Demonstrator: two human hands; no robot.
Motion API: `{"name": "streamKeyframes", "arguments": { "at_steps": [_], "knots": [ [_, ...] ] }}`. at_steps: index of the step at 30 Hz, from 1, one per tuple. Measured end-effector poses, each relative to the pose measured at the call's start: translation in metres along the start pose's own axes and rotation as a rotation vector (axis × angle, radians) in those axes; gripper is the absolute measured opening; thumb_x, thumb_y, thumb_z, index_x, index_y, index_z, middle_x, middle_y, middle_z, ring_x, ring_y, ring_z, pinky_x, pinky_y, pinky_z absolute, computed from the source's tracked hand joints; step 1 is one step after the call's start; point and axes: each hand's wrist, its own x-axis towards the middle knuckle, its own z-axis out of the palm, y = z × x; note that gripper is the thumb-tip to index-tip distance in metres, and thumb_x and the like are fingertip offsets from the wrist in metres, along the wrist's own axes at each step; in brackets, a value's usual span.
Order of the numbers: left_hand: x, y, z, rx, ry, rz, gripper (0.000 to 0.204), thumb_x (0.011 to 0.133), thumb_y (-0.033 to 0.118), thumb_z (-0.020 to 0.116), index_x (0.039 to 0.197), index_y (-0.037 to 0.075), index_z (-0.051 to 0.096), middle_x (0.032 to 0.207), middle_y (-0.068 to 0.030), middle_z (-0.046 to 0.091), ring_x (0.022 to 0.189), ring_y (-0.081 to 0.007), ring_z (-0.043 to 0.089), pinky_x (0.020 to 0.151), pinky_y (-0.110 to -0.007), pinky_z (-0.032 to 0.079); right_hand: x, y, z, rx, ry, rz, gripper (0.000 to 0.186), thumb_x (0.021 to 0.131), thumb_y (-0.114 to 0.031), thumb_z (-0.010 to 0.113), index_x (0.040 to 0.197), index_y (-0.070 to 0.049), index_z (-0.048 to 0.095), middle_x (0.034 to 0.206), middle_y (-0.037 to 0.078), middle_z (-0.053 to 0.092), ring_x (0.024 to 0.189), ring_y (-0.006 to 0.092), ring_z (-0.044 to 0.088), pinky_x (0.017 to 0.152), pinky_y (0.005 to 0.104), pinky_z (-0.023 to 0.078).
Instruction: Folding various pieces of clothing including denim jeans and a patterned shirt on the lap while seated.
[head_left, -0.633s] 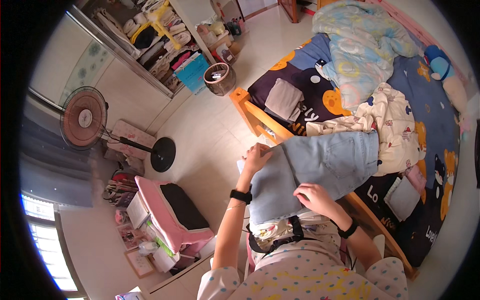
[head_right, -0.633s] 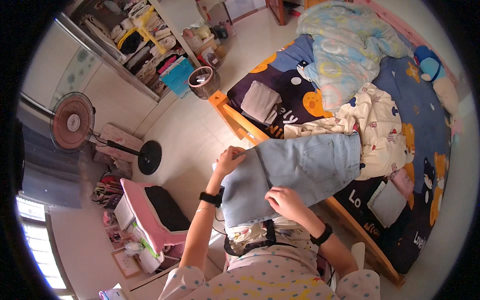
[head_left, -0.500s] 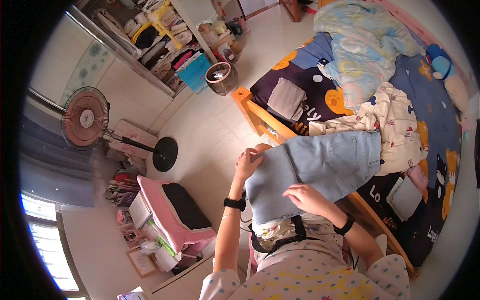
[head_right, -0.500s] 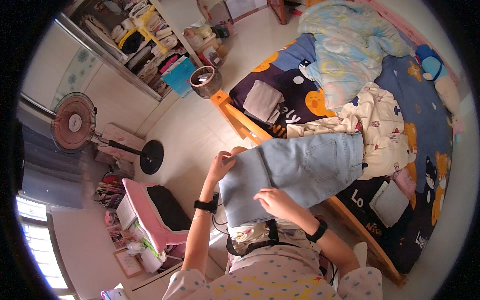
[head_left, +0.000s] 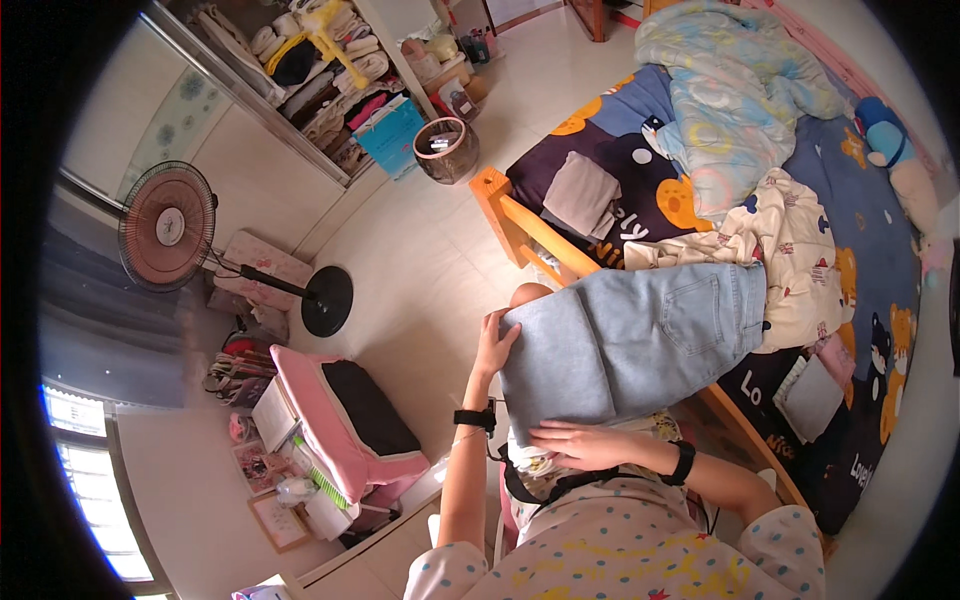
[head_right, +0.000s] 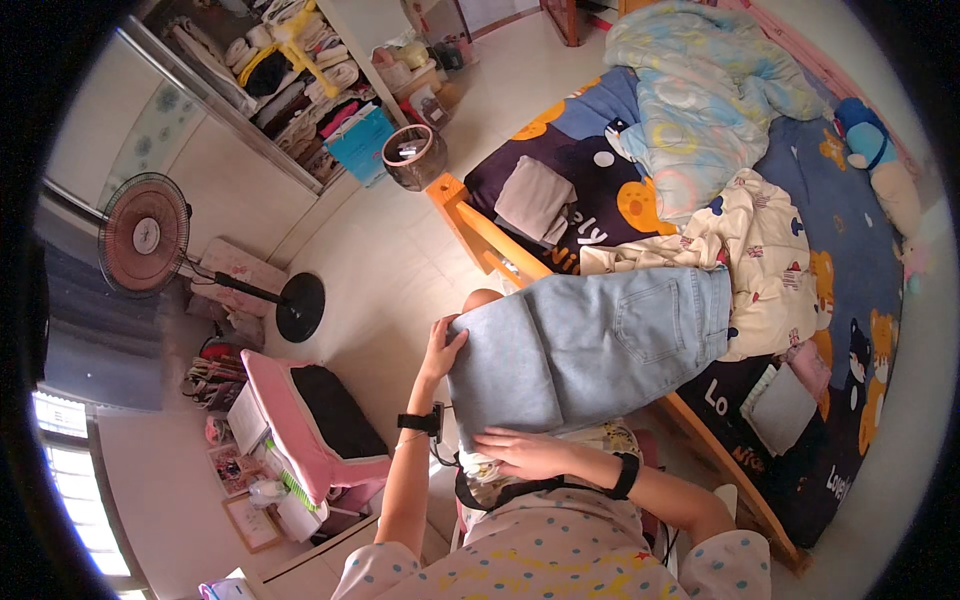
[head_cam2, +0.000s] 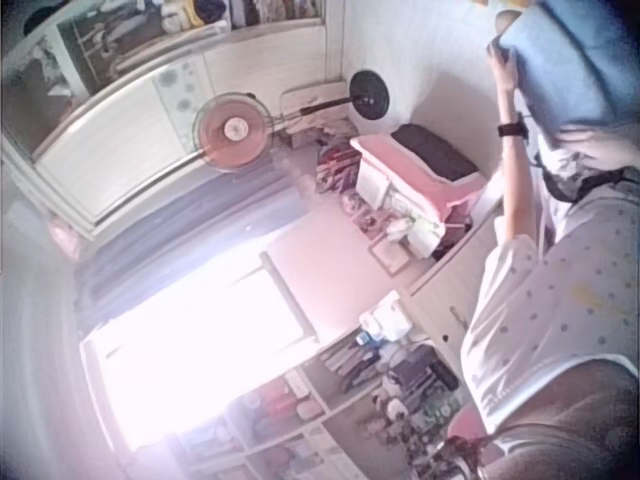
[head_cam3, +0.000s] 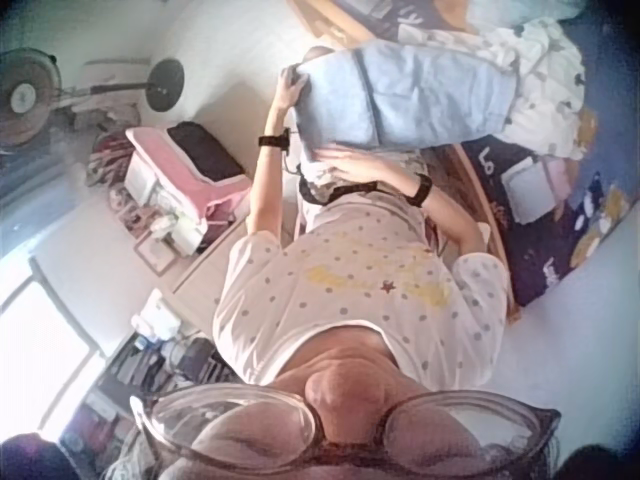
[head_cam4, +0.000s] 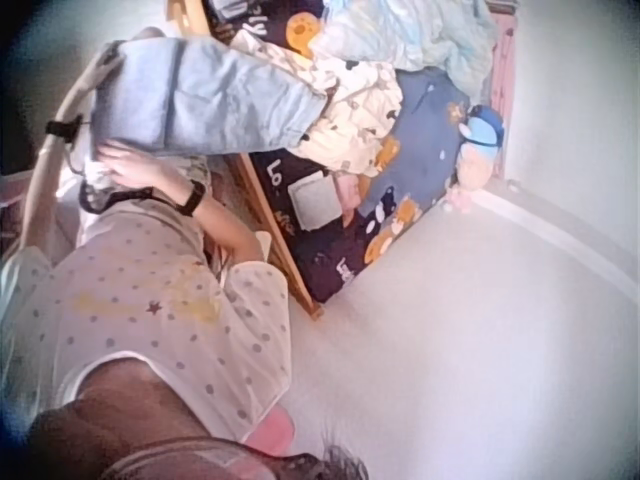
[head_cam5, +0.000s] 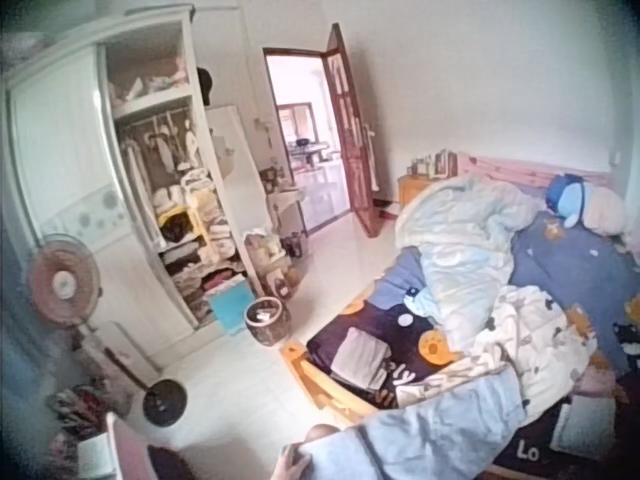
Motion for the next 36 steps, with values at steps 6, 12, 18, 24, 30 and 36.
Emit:
{"name": "streamKeyframes", "arguments": {
  "at_steps": [6, 12, 18, 24, 30, 36],
  "knots": [
    [-0.006, -0.007, 0.001, 0.095, 0.136, 0.02, 0.056, 0.082, 0.028, 0.062, 0.127, 0.006, 0.038, 0.117, -0.0177, 0.045, 0.106, -0.0255, 0.044, 0.092, -0.034, 0.036, 0.013, -0.016, -0.064, 0.443, -0.13, 0.463, 0.029, 0.086, -0.013, 0.052, 0.111, 0.0, 0.054, 0.102, 0.016, 0.061, 0.092, 0.0297, 0.059, 0.083, 0.036, 0.045],
    [-0.021, 0.026, -0.001, -0.212, 0.106, -0.407, 0.068, 0.083, 0.03, 0.062, 0.131, 0.0, 0.025, 0.095, -0.0171, 0.054, 0.087, -0.0203, 0.055, 0.076, -0.03, 0.045, -0.005, 0.02, -0.075, -0.023, 0.474, 0.425, 0.041, 0.082, -0.013, 0.056, 0.12, -0.005, 0.046, 0.118, 0.019, 0.048, 0.108, 0.0333, 0.049, 0.09, 0.0387, 0.041],
    [-0.038, 0.026, -0.011, -0.215, 0.006, -0.458, 0.069, 0.084, 0.04, 0.059, 0.131, 0.0, 0.029, 0.075, -0.0038, 0.049, 0.063, -0.0109, 0.045, 0.053, -0.025, 0.039, -0.012, 0.046, -0.047, -0.184, 0.461, 0.572, 0.059, 0.079, -0.015, 0.059, 0.131, -0.006, 0.035, 0.13, 0.029, 0.034, 0.115, 0.0411, 0.041, 0.096, 0.0422, 0.037],
    [-0.044, 0.003, -0.003, -0.164, 0.11, -0.295, 0.067, 0.082, 0.038, 0.062, 0.121, -0.01, 0.034, 0.08, -0.0068, 0.051, 0.073, -0.0141, 0.05, 0.064, -0.027, 0.043, -0.006, 0.043, -0.037, -0.277, 0.462, 0.575, 0.062, 0.077, -0.016, 0.059, 0.133, -0.006, 0.033, 0.131, 0.031, 0.031, 0.115, 0.0433, 0.041, 0.094, 0.0433, 0.038],
    [-0.045, 0.031, -0.016, -0.148, -0.004, -0.414, 0.06, 0.077, 0.04, 0.067, 0.104, -0.01, 0.047, 0.086, -0.0136, 0.058, 0.076, -0.0163, 0.056, 0.064, -0.027, 0.045, -0.01, 0.058, -0.059, -0.019, 0.526, 0.58, 0.058, 0.079, -0.015, 0.059, 0.132, -0.01, 0.035, 0.127, 0.024, 0.039, 0.114, 0.0383, 0.044, 0.094, 0.0412, 0.038],
    [-0.056, 0.051, -0.025, 0.008, -0.136, -0.522, 0.067, 0.072, 0.047, 0.069, 0.099, -0.012, 0.049, 0.083, -0.0174, 0.059, 0.073, -0.0186, 0.058, 0.063, -0.028, 0.047, -0.009, 0.052, -0.054, -0.032, 0.507, 0.613, 0.059, 0.08, -0.015, 0.06, 0.132, -0.01, 0.034, 0.126, 0.024, 0.04, 0.115, 0.0376, 0.043, 0.094, 0.0404, 0.038]
  ]
}}
